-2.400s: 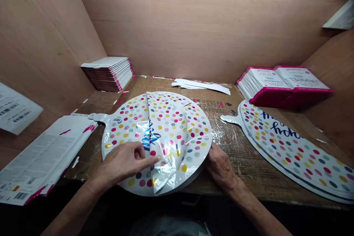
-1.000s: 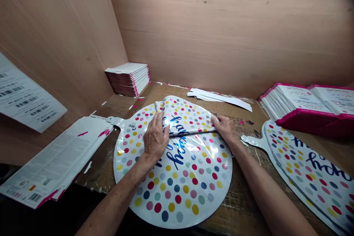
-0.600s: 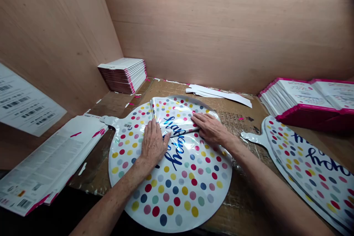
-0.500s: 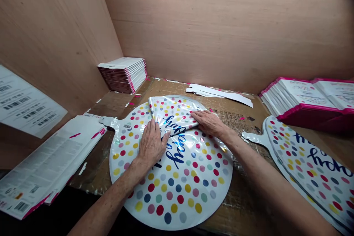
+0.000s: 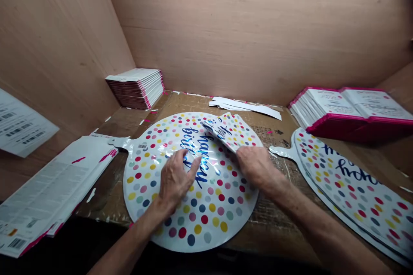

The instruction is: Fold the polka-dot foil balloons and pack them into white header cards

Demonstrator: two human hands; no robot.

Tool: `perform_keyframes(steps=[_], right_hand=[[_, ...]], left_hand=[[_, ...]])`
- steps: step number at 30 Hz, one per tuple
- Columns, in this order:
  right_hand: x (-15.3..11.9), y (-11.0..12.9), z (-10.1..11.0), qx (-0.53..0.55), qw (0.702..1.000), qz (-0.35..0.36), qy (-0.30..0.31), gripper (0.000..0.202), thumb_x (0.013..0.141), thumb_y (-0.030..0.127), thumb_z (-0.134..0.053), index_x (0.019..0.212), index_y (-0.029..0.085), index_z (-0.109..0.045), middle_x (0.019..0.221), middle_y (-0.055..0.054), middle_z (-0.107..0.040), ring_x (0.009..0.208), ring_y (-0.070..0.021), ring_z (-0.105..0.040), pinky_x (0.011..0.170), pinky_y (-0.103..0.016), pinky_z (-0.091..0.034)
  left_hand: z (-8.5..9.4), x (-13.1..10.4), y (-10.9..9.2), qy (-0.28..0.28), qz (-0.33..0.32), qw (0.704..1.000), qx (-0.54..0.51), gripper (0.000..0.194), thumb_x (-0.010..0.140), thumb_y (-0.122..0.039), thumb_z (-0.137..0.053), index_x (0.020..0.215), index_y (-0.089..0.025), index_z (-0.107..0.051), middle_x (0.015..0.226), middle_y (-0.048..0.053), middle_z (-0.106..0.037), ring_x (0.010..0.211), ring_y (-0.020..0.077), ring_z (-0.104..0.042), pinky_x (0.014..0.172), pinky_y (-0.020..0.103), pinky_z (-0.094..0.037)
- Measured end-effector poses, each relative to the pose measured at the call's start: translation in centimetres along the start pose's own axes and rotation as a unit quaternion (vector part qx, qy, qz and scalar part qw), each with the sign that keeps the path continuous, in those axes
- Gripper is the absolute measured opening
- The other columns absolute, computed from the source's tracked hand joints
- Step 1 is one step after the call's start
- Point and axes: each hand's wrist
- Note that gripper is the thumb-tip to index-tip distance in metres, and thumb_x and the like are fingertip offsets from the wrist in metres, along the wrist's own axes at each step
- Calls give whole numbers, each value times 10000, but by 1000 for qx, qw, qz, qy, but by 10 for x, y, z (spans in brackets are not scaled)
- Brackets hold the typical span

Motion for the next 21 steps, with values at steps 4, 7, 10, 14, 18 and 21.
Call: perform_keyframes(steps=[4,7,10,14,18,21], right_hand=[[-38,57,-1,129,990,56,-17,474,939,246,-539,1360,36,-486,942,-187,-723,827,-290,-700,684,-377,-559],[-67,56,-13,264,921,274,-86,789,921,500,-590,1527,119,-258,1301,-190,-622,1170,-288,-610,936,-404,-536],[-76,31,-33,281,879,355,-152,1036,806,628,-678,1570,161,-158,1537,-201,-386,1406,-314,-391,1108,-450,-413],[-56,19,-56,155,891,356,-236,767,917,328,-615,1542,87,-241,1560,-233,-326,1470,-318,-270,1161,-531,-319],[-37,34,-66,73,881,374,-281,488,945,115,-488,1432,116,-448,1466,-184,-493,1421,-283,-381,1109,-481,-416],[-38,43,-67,49,887,377,-262,411,954,124,-481,1363,93,-515,1438,-199,-518,1377,-313,-442,1068,-472,-458]], left_hand=[[-10,-26,-22,118,167,920,-335,675,798,-598,-660,1273,-153,-479,930,96,-722,765,216,-713,756,365,-587],[-3,-27,-12,105,203,877,-423,533,702,-432,-788,1090,-148,-559,813,44,-705,665,174,-681,638,291,-571],[24,-26,6,111,214,866,-437,427,595,-317,-833,895,-151,-578,718,3,-669,606,138,-632,549,228,-519],[64,-26,20,242,233,867,-368,350,587,-335,-790,790,-170,-557,621,-34,-600,498,96,-538,457,192,-410],[83,-26,20,102,142,984,18,392,741,-500,-657,937,-161,-642,811,83,-706,735,253,-682,625,331,-530],[73,-28,21,-76,-63,970,222,568,893,-509,-509,1303,-118,-550,1285,193,-632,1201,340,-587,968,460,-490]])
Point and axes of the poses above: each hand's wrist, its own x-axis towards the middle knuckle, its own z-axis out of the back of the hand, y = z × x
